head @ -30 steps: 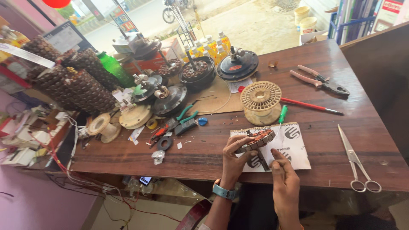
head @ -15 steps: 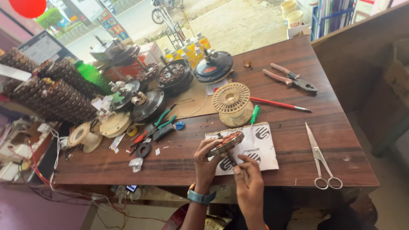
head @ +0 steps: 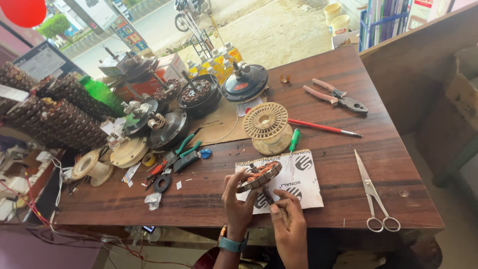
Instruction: The person works on a small electric motor armature at a workbench, holding the wound copper rotor and adjusting its windings and commutator area by hand. They turn the armature over, reposition it on a paper pad, and at one point use a green-handled screwdriver on it.
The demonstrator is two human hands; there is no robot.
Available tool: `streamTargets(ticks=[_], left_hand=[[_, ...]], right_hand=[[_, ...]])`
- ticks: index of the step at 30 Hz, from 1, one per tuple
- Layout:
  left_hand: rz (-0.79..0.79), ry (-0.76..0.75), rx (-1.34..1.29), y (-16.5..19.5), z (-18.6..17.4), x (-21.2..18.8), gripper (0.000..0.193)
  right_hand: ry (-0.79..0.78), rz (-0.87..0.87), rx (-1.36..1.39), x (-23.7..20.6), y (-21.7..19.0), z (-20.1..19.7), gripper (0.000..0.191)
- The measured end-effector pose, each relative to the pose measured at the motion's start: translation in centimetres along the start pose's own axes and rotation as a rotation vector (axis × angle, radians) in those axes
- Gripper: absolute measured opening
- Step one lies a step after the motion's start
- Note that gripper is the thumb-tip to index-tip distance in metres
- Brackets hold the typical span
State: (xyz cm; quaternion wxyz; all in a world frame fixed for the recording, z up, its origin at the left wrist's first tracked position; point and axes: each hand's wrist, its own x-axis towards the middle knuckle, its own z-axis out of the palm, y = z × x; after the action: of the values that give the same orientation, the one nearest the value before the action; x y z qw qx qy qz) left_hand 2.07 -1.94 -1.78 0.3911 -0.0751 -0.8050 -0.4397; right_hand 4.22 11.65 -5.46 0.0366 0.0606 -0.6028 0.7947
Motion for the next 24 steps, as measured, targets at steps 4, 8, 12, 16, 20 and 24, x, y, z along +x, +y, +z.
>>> streamTargets(ticks=[4,8,12,16,20,24], left_hand=[[0.062,-0.014,0.057,0.4,-0.4,0.2,0.042],[0.023,-0.023,-0.002,0.3,-0.6,0.4,0.041],[-0.005,-0.030,-0.011,0.3,-0.4,0.3,0.041],[-0.013,-0.034,-0.001,0.4,-0.3,0.4,0.039],[-0.011,-0.033,-0.030,0.8,-0.4,0.5,0.039],[-0.010,-0.035,-0.041,1.4,-0.7,0.7,0.039]], right_hand=[[0.007,0.015,-0.016,-0.2,-0.2,-0.1,0.021],[0.004,0.018,-0.029,-0.3,-0.5,-0.2,0.022],[0.013,0.043,-0.091,-0.4,-0.6,-0.2,0.024],[0.022,0.087,-0.108,-0.5,-0.5,-0.2,0.026],[0.049,0.022,-0.155,-0.9,-0.4,-0.1,0.027],[0.111,-0.069,-0.328,-1.4,0.0,0.2,0.026]])
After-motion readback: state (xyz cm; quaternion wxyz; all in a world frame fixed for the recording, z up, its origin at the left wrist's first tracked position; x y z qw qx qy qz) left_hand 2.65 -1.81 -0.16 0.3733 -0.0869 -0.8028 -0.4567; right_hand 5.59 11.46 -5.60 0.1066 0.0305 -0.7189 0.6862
